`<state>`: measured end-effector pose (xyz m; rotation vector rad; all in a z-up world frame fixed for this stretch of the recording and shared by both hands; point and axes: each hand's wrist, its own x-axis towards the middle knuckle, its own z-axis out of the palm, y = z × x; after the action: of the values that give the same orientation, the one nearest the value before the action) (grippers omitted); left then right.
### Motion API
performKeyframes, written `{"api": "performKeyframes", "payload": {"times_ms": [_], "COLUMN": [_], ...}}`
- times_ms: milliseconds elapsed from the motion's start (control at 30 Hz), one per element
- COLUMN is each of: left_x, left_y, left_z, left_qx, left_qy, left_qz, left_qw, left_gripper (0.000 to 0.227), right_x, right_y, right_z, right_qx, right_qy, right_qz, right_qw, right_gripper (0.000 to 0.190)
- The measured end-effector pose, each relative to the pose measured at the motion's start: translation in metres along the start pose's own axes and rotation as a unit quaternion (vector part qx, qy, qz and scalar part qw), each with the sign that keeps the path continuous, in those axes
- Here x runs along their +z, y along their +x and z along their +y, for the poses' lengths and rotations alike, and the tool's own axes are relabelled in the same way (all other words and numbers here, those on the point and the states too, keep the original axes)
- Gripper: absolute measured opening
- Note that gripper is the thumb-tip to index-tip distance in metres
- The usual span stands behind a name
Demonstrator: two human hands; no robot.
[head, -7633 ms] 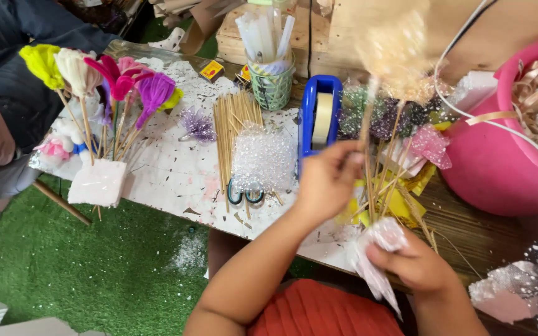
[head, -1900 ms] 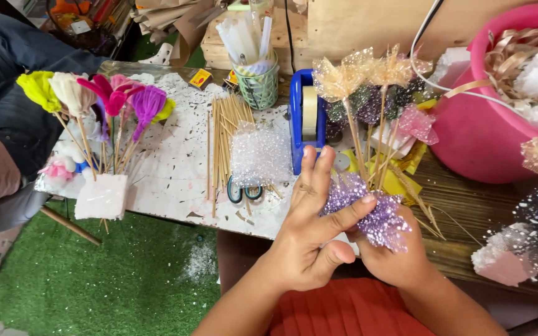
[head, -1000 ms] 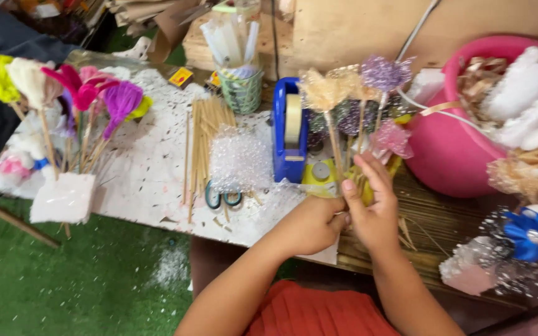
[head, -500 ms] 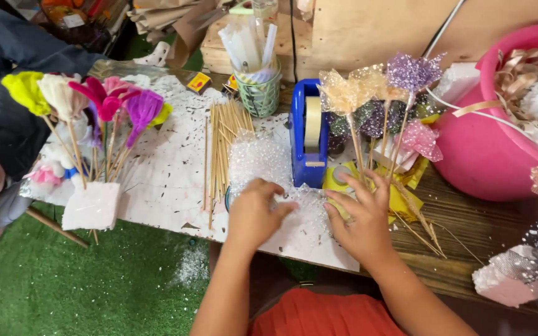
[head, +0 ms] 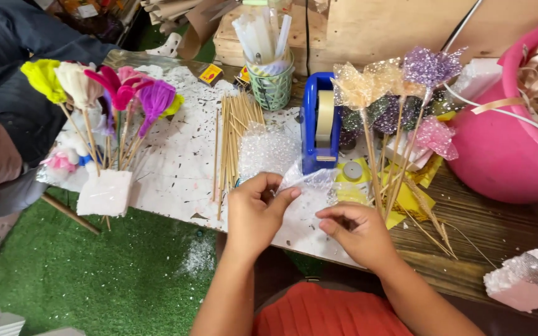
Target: The person attaches decorative glittery bow-like elements to wooden sticks using adhesive tape and hand manipulation. They assemble the ornaments by wrapping netting material around the top of the sticks and securing them.
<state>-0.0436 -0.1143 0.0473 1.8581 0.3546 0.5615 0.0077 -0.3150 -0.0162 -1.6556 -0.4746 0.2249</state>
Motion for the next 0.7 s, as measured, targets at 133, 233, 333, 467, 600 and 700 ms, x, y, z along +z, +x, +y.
{"api": "performKeyframes", "payload": {"times_ms": [133,233,333,467,600,700], "left_x": [0.015,0.026,0.026,0.015,0.006,0.010], "left_y": [-0.006,-0.013,-0.019,-0.020,-0.019,-0.019], "left_z": [0.012,0.013,0.012,0.027,0.031,0.012], "left_qx": [0.228,0.357,0.360,0.350,0.329,0.344], "left_qy": [0.006,0.062,0.096,0.128,0.070,0.034], "left_qz": [0.060,0.016,-0.047,-0.143,-0.166,-0.112], "left_qw": [0.972,0.932,0.927,0.917,0.927,0.932], "left_gripper": [0.022,0.023,0.018,0.040,0.070,0.035], "right_x": [0.010,0.006,0.004,-0.005,-0.014,-0.007], "right_y": [-0.009,-0.015,-0.017,-0.006,-0.007,-0.011], "right_z": [0.003,0.030,0.022,-0.039,-0.031,-0.073], "right_qx": [0.026,-0.003,-0.027,0.041,0.096,0.095], "right_qy": [0.157,0.269,0.357,0.454,0.489,0.492], "right_qz": [0.001,0.046,0.073,0.001,0.035,0.035], "right_qw": [0.987,0.962,0.931,0.890,0.866,0.864], "right_gripper": [0.029,0.030,0.029,0.043,0.037,0.031]}}
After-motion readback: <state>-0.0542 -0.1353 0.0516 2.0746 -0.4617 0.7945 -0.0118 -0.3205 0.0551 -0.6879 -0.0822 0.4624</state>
